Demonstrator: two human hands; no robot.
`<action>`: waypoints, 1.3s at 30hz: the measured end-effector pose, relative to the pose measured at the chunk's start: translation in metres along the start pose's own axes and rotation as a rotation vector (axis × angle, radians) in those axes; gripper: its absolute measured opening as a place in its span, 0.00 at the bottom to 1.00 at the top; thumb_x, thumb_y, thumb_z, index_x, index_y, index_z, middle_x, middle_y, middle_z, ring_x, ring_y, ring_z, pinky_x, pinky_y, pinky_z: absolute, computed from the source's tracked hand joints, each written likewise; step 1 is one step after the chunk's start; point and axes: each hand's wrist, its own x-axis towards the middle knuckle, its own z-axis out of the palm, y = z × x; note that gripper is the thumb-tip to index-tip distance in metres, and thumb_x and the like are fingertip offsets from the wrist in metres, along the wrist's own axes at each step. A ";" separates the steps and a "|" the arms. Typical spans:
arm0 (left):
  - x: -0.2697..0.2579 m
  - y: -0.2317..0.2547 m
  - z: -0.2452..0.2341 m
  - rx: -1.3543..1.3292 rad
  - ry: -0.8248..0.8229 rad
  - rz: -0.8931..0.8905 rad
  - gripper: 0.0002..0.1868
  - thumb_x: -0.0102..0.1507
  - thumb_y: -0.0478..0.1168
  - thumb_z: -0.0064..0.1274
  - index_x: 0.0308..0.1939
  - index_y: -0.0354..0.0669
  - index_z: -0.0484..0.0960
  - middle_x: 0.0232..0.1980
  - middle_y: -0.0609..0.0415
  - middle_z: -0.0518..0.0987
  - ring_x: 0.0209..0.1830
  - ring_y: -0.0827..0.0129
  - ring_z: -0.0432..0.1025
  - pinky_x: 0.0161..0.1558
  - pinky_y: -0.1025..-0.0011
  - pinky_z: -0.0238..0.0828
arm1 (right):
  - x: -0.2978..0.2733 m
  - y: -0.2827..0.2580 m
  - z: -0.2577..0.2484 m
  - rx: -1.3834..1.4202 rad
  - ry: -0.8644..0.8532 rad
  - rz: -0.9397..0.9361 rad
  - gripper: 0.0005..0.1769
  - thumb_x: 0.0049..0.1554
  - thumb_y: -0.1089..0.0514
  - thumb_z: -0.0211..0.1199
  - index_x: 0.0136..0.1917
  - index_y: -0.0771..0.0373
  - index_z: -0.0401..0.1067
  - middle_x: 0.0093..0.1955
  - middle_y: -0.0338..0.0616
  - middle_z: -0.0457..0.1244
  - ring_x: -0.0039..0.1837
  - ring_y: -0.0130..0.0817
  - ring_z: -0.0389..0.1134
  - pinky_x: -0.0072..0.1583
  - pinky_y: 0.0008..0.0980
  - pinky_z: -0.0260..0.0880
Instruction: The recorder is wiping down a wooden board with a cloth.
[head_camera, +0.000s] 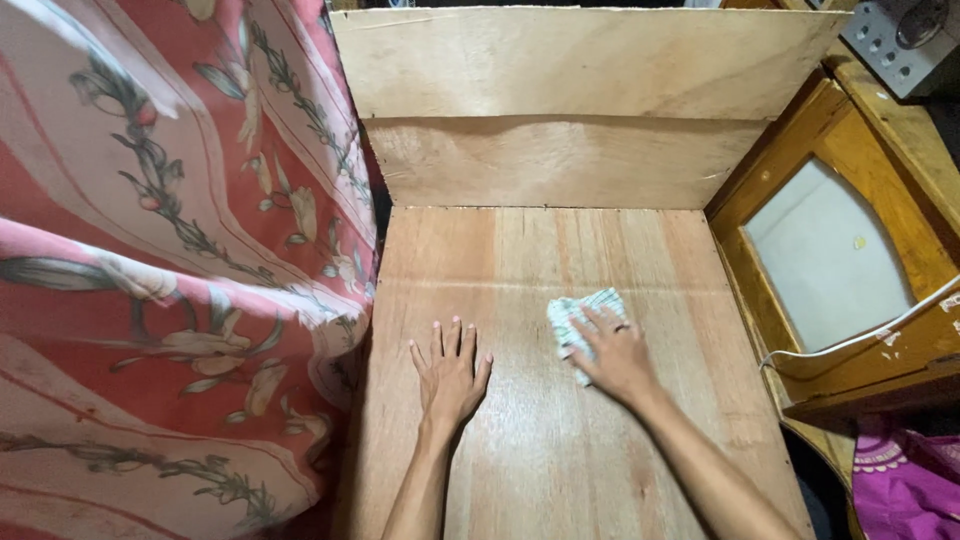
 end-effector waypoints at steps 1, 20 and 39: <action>0.001 0.001 -0.001 -0.005 -0.005 -0.001 0.36 0.67 0.59 0.43 0.75 0.49 0.63 0.81 0.45 0.54 0.81 0.43 0.43 0.71 0.28 0.27 | -0.013 -0.013 0.014 -0.002 -0.006 0.002 0.40 0.61 0.28 0.50 0.79 0.47 0.53 0.84 0.39 0.47 0.83 0.42 0.47 0.75 0.50 0.51; -0.001 0.000 0.001 0.014 0.006 0.012 0.34 0.67 0.59 0.43 0.75 0.50 0.66 0.80 0.44 0.56 0.81 0.42 0.44 0.71 0.27 0.27 | -0.068 -0.070 0.027 0.088 0.043 -0.570 0.48 0.53 0.22 0.57 0.79 0.43 0.55 0.79 0.46 0.53 0.76 0.54 0.54 0.75 0.58 0.45; 0.002 -0.003 0.007 0.040 -0.025 0.009 0.35 0.68 0.60 0.39 0.76 0.49 0.65 0.81 0.45 0.55 0.82 0.42 0.43 0.72 0.28 0.25 | -0.069 -0.076 0.009 0.403 -0.380 -0.512 0.44 0.61 0.25 0.42 0.83 0.46 0.51 0.86 0.48 0.42 0.85 0.49 0.40 0.81 0.54 0.34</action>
